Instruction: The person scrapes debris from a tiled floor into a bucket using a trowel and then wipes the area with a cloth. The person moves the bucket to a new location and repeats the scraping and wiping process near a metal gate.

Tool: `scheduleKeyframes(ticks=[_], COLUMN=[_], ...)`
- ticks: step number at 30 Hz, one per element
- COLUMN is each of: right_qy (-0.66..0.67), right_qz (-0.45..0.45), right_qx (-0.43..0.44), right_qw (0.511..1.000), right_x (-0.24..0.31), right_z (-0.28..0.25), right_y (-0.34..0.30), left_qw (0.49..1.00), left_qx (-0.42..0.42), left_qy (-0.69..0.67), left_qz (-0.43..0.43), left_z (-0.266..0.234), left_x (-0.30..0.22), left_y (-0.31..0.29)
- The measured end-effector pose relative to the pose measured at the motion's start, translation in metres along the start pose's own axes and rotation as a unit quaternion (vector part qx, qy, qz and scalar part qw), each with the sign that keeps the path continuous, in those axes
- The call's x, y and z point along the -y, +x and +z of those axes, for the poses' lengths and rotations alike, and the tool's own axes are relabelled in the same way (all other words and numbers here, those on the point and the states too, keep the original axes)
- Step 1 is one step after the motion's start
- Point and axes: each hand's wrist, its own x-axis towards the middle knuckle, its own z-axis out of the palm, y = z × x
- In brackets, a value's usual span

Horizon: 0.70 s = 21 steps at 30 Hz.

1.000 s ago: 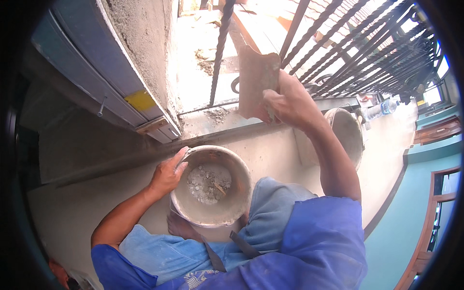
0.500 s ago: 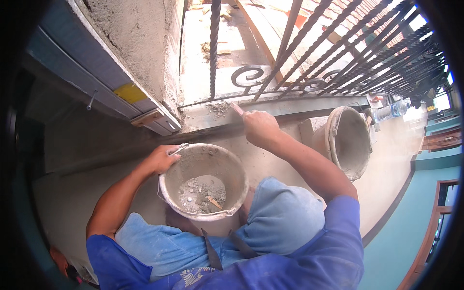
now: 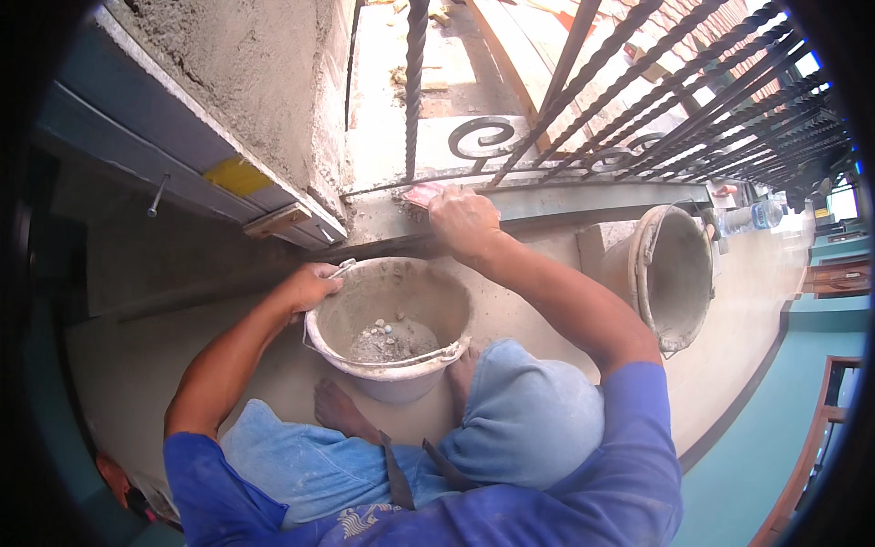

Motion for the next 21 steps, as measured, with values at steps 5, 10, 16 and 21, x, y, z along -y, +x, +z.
scheduleKeyframes(ticks=[5, 10, 16, 21], right_qy=[-0.03, 0.036, -0.013, 0.076], right_qz=[-0.111, -0.127, -0.119, -0.14], right_qx=[-0.09, -0.168, -0.09, -0.078], right_qw=[0.989, 0.977, 0.989, 0.984], right_x=[0.006, 0.0, 0.004, 0.007], right_z=[0.024, 0.027, 0.022, 0.022], right_y=[0.012, 0.006, 0.021, 0.025], left_qw=[0.997, 0.993, 0.992, 0.99], left_qx=[-0.025, -0.063, -0.064, -0.069], left_qy=[0.023, -0.005, -0.062, -0.101], left_qz=[-0.065, -0.105, -0.088, -0.076], left_z=[0.002, -0.002, -0.002, -0.003], left_x=[-0.004, -0.007, -0.011, -0.009], left_y=[0.011, 0.007, 0.01, 0.01])
